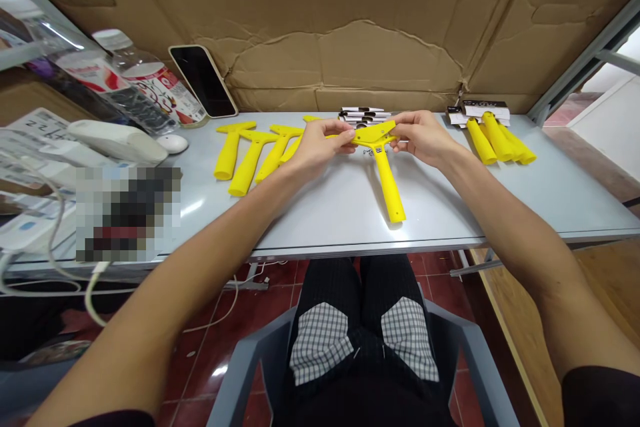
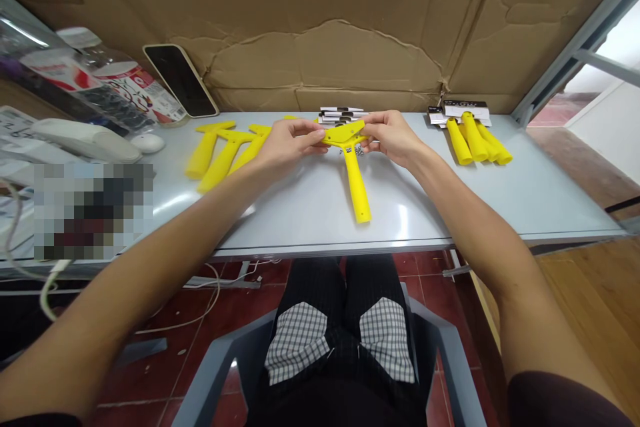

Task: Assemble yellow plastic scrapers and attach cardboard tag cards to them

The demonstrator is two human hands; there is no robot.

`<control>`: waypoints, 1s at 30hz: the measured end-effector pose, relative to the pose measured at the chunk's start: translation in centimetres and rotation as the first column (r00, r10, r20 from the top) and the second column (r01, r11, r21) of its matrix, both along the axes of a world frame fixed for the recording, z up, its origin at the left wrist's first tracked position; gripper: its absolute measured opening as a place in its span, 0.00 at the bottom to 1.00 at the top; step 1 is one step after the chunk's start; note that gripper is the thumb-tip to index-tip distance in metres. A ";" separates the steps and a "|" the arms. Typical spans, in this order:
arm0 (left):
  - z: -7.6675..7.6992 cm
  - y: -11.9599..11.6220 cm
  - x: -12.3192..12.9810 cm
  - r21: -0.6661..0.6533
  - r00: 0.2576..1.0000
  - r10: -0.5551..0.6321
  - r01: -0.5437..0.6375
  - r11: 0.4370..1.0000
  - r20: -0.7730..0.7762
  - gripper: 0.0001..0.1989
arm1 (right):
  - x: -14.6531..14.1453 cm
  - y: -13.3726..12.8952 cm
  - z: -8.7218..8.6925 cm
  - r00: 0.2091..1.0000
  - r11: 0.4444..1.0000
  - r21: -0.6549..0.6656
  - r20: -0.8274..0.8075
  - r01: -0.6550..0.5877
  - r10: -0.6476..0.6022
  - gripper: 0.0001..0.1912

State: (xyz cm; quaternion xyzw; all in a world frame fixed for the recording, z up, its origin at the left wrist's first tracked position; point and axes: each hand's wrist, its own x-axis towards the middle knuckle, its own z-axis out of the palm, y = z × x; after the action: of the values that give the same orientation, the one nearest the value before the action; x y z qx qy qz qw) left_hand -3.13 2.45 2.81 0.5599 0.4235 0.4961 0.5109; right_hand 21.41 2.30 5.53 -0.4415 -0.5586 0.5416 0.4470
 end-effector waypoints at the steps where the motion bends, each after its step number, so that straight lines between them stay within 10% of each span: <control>1: 0.2 0.0 -0.1 0.001 1.000 -0.004 0.004 1.000 0.000 0.13 | 0.0 -0.1 0.1 1.000 1.000 -0.004 0.002 0.004 -0.004 0.13; 14: 1.6 -0.3 -1.0 -0.076 0.986 -0.165 0.166 0.983 0.018 0.07 | 0.1 0.1 -0.1 0.999 0.999 0.021 -0.025 -0.039 0.040 0.12; 30: 0.8 0.2 -0.7 -0.122 0.999 -0.039 0.037 0.992 -0.012 0.13 | 0.0 0.4 -0.5 1.000 1.000 0.003 0.006 -0.009 0.009 0.11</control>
State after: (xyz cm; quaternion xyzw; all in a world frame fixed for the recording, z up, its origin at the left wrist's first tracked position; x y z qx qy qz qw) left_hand -3.83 2.61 3.58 0.5393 0.4459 0.4556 0.5502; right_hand 21.45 2.67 5.02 -0.4400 -0.5626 0.5415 0.4434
